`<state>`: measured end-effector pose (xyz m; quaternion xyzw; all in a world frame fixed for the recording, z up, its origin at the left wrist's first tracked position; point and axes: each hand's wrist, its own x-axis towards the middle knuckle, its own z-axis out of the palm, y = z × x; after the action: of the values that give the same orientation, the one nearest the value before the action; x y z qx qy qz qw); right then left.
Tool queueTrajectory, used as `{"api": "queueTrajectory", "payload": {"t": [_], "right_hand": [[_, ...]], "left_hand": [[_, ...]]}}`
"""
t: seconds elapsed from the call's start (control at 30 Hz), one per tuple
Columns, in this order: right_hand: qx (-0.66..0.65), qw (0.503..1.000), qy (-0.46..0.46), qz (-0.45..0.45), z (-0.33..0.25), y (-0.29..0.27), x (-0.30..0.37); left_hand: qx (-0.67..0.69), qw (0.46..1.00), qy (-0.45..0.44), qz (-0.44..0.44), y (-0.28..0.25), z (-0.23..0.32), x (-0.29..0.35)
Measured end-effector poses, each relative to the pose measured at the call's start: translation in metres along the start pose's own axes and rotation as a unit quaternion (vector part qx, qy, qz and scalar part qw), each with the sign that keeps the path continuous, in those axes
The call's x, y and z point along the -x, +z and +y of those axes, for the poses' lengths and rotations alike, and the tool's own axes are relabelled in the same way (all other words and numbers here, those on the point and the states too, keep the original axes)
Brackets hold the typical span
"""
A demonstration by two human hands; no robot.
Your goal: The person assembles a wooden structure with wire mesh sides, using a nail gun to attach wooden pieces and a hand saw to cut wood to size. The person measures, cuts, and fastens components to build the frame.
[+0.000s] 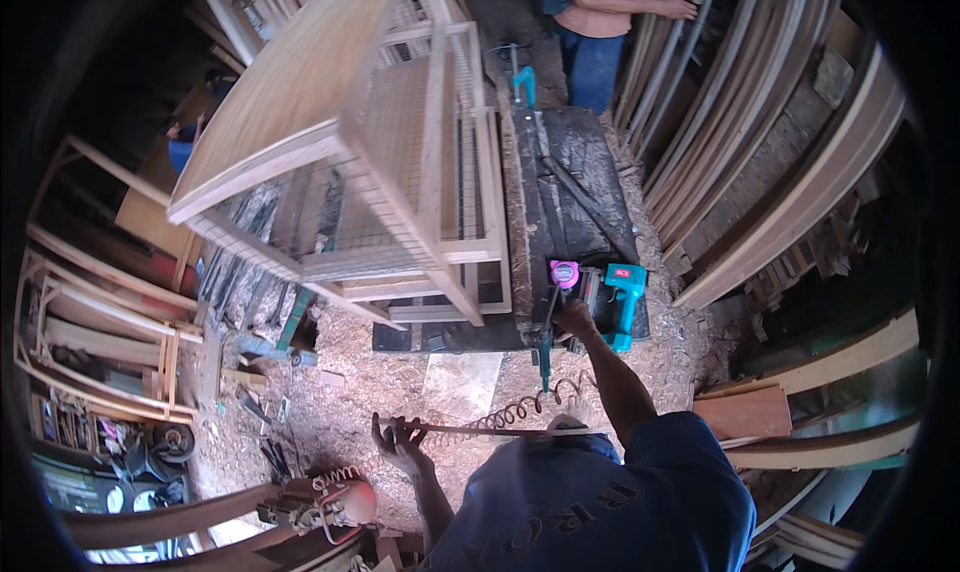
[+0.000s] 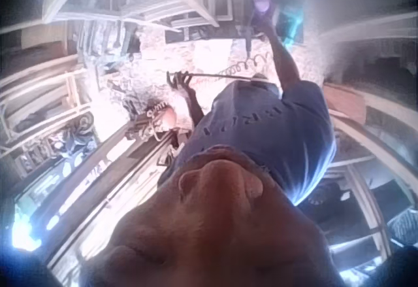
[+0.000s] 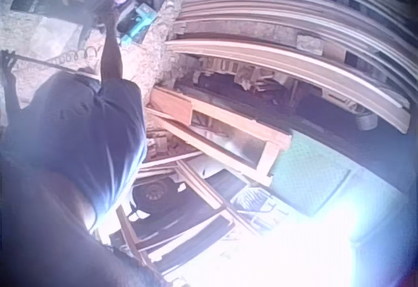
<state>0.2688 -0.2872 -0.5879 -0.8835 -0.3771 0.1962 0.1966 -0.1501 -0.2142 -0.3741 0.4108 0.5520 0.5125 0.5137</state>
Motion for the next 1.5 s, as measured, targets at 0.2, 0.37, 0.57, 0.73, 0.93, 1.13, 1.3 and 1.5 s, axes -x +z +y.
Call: {"api": "queueTrajectory", "payload": {"t": [0.2,0.37,0.57,0.73,0.93,1.13,1.3,1.5], "right_hand": [[-0.464,0.861,0.112,0.176,-0.055,-0.133,0.09],[-0.405,0.883,-0.067,0.226,-0.131,-0.237,0.2],[0.017,0.957,-0.252,0.145,-0.234,-0.273,0.318],[0.039,0.953,-0.211,0.212,-0.237,-0.287,0.305],[0.052,0.915,-0.303,0.262,-0.195,-0.333,0.226],[0.054,0.933,-0.283,0.216,-0.198,-0.366,0.176],[0.001,0.94,-0.272,0.206,-0.202,-0.363,0.147],[0.036,0.933,-0.29,0.211,-0.209,-0.361,0.137]], "left_hand": [[0.12,0.992,0.029,-0.026,-0.04,0.021,-0.059],[0.12,0.988,0.01,-0.096,-0.027,0.07,-0.078],[0.272,0.947,-0.02,-0.172,0.033,0.138,-0.079],[0.351,0.91,0.005,-0.222,0.083,0.173,-0.086],[0.398,0.894,-0.017,-0.204,0.135,0.169,-0.084],[0.376,0.899,-0.017,-0.223,0.159,0.153,-0.098],[0.381,0.905,0.073,-0.175,0.174,0.139,-0.106],[0.403,0.893,0.074,-0.189,0.18,0.124,-0.119]]}}
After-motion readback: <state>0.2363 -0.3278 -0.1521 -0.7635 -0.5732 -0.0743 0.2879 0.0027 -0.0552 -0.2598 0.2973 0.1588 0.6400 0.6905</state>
